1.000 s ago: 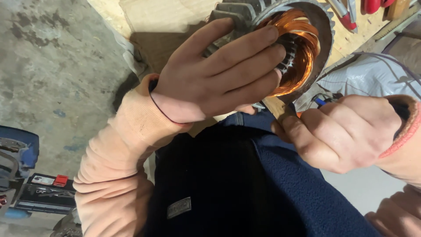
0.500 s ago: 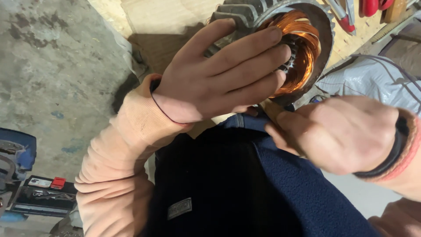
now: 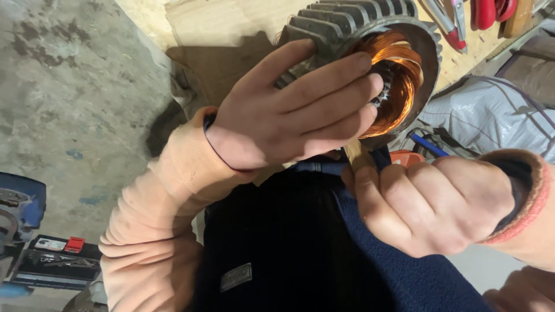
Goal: The person works on an electric motor stator on a workbench, using pliers to grip and pull copper winding wires from the slots and turning the stator to reach different sides. They then use a wooden stick to press and work the windings inside the stator.
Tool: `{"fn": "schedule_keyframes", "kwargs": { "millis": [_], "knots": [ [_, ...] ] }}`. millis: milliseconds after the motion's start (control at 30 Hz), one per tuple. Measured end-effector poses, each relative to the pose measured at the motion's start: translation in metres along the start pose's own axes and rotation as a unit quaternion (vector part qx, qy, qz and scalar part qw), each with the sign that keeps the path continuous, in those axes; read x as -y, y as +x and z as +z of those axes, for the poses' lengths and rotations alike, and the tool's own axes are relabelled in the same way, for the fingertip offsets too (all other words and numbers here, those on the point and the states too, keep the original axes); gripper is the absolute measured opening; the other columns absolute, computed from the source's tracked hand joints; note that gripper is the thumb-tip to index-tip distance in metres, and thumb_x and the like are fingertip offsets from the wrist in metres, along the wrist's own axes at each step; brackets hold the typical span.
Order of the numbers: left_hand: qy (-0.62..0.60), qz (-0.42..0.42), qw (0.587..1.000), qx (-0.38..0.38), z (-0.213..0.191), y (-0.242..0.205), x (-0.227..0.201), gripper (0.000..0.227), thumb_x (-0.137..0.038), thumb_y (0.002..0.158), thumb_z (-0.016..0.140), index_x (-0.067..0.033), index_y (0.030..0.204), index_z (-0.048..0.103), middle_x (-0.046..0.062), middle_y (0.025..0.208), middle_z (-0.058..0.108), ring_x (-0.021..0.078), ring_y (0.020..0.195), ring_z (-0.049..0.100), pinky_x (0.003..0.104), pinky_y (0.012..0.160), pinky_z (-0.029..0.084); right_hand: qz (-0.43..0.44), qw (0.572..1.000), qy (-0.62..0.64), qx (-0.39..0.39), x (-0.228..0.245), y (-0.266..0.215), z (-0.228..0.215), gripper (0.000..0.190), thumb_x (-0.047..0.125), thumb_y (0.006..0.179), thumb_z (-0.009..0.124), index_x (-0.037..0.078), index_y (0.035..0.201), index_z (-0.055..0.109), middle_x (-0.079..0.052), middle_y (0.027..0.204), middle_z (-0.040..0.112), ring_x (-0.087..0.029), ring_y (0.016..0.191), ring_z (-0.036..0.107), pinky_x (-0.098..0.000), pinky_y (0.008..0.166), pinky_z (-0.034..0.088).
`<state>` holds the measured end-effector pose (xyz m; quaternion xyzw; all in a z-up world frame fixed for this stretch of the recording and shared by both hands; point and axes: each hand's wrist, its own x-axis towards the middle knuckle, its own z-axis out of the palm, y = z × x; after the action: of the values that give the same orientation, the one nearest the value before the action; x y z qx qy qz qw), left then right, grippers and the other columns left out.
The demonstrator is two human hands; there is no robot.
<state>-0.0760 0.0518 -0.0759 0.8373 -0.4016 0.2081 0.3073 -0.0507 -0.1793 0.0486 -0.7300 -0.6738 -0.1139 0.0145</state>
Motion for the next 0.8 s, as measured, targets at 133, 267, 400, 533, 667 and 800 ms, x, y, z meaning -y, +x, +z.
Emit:
{"fn": "schedule_keyframes", "kwargs": {
  "millis": [133,267,400,533,667,800],
  "knots": [
    [-0.019,0.007,1.000,-0.007,-0.001,0.001,0.004,0.025,-0.024,0.117,0.054,-0.0145,0.136,0.066,0.002,0.155,0.057,0.0188,0.147,0.050,0.047,0.118,0.043,0.033,0.996,0.069,0.037,-0.004,-0.011,-0.008,0.013,0.017,0.085,0.070,0.005,0.090,0.073,0.003,0.063,0.052,-0.012,0.047,0.052,-0.0248,0.042,0.037],
    [-0.036,0.011,0.999,-0.024,0.000,0.000,0.006,0.028,-0.021,0.113,0.053,-0.0129,0.134,0.069,0.003,0.152,0.061,0.0198,0.146,0.051,0.047,0.117,0.044,0.274,0.807,0.299,0.429,0.004,-0.039,-0.018,0.039,0.047,0.077,0.075,0.021,0.106,0.083,0.001,0.060,0.067,-0.018,0.037,0.059,-0.0340,0.040,0.047],
    [-0.041,0.011,0.999,-0.017,-0.004,0.000,0.005,0.025,-0.016,0.116,0.054,-0.0151,0.135,0.070,0.003,0.152,0.061,0.0198,0.146,0.052,0.046,0.117,0.044,0.224,0.904,0.359,0.055,-0.013,-0.034,-0.015,0.025,0.023,0.086,0.081,0.003,0.095,0.070,-0.005,0.075,0.066,-0.020,0.058,0.067,-0.0341,0.050,0.052],
    [-0.053,0.008,0.999,-0.001,-0.007,0.000,0.005,0.026,-0.020,0.115,0.056,-0.0152,0.136,0.070,0.003,0.152,0.061,0.0208,0.146,0.052,0.047,0.116,0.043,0.202,0.927,0.314,0.043,-0.008,-0.027,-0.009,0.026,0.022,0.081,0.084,0.003,0.091,0.070,-0.007,0.075,0.067,-0.021,0.057,0.066,-0.0332,0.048,0.052],
    [-0.042,0.010,0.999,0.005,-0.009,-0.001,0.005,0.028,-0.006,0.110,0.062,-0.0153,0.136,0.069,0.003,0.148,0.061,0.0209,0.147,0.051,0.047,0.116,0.044,0.152,0.959,0.232,0.055,-0.009,-0.006,-0.010,0.018,0.018,0.082,0.081,0.005,0.094,0.077,0.002,0.067,0.059,-0.012,0.049,0.056,-0.0289,0.041,0.044],
    [-0.046,0.011,0.999,-0.002,-0.009,-0.001,0.007,0.031,-0.008,0.107,0.060,-0.0134,0.137,0.067,0.004,0.150,0.059,0.0202,0.144,0.050,0.047,0.116,0.046,0.106,0.972,0.201,0.056,-0.008,-0.004,-0.006,0.016,0.019,0.084,0.077,0.005,0.090,0.074,0.001,0.064,0.055,-0.012,0.048,0.053,-0.0276,0.040,0.040]
  ]
}}
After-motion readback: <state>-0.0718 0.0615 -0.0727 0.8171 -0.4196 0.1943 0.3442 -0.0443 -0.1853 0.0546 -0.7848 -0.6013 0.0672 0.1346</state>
